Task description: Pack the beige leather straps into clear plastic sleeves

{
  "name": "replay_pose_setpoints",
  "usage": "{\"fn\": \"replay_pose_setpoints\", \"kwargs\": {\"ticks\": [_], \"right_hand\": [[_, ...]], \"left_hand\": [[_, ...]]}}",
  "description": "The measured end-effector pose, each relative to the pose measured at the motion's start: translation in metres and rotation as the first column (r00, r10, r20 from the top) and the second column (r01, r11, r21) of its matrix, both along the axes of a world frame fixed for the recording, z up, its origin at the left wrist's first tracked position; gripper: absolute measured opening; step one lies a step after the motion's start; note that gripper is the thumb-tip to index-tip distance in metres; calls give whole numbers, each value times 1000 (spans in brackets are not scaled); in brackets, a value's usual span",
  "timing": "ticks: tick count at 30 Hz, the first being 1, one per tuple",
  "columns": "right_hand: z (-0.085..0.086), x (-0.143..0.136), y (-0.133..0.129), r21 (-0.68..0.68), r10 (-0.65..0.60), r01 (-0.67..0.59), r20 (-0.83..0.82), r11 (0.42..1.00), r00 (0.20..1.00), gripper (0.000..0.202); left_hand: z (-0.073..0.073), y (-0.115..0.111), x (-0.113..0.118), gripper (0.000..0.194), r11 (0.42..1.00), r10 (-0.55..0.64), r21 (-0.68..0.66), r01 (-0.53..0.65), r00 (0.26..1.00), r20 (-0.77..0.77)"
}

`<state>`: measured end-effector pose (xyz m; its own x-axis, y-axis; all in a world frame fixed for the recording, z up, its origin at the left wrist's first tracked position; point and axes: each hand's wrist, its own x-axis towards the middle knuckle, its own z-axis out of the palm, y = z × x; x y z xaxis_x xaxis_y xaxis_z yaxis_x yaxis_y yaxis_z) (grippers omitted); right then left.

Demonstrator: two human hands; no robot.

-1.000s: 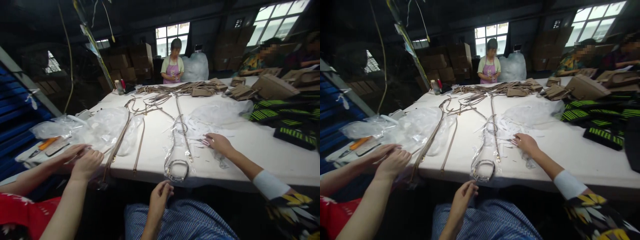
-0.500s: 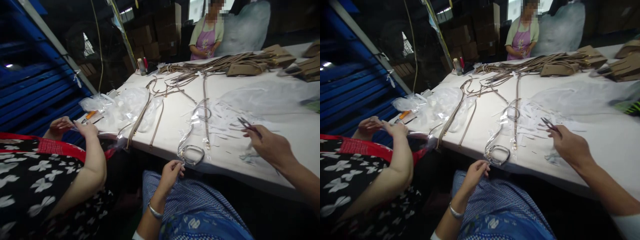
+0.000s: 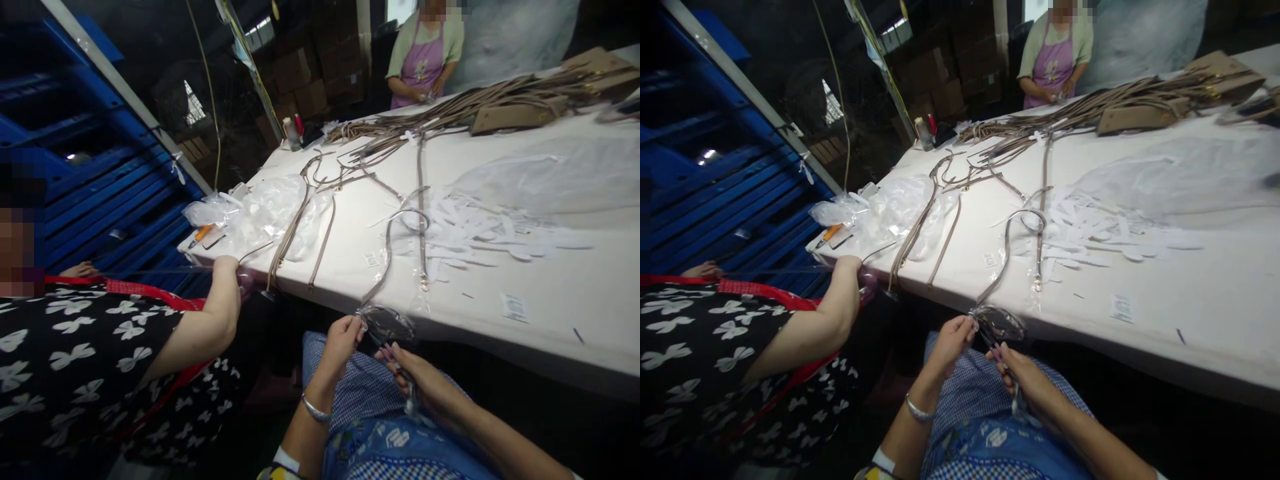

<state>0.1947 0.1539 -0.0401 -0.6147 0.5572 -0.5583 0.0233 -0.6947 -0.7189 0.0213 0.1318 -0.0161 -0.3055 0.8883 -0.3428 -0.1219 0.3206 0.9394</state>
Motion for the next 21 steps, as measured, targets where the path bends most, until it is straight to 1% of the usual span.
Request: {"fn": "replay_pose_setpoints", "kwargs": {"ticks": [3, 6, 9, 11, 13, 17, 21], "right_hand": [[-8, -10, -2, -8, -39, 39, 3, 999, 999, 44], [-18, -18, -3, -5, -71, 71, -29, 997, 997, 40], [-28, -22, -7, -31, -62, 60, -51, 998, 997, 37], [-32, -22, -11, -33, -31, 30, -31, 999, 999, 35], [-32, -19, -15, -26, 3, -4, -4, 1000, 1000, 34], [-26, -17, -18, -43, 51, -50, 12, 998, 999, 34], [-25, -24, -17, -66, 59, -61, -27, 996, 998, 33]], "left_hand": [[-1, -5, 1, 50, 1000, 0, -17, 0, 1000, 29], [-5, -12, 3, 52, 1000, 4, -29, -3, 999, 37], [-10, -21, 3, 50, 999, 8, -31, -7, 999, 44], [-12, -27, 3, 49, 999, 20, -28, -19, 999, 37], [-14, -32, 2, 47, 999, 44, -33, -43, 999, 24], [-19, -41, -2, 44, 997, 67, -34, -68, 997, -23], [-17, -48, -6, 37, 997, 79, 30, -76, 984, -158]]}}
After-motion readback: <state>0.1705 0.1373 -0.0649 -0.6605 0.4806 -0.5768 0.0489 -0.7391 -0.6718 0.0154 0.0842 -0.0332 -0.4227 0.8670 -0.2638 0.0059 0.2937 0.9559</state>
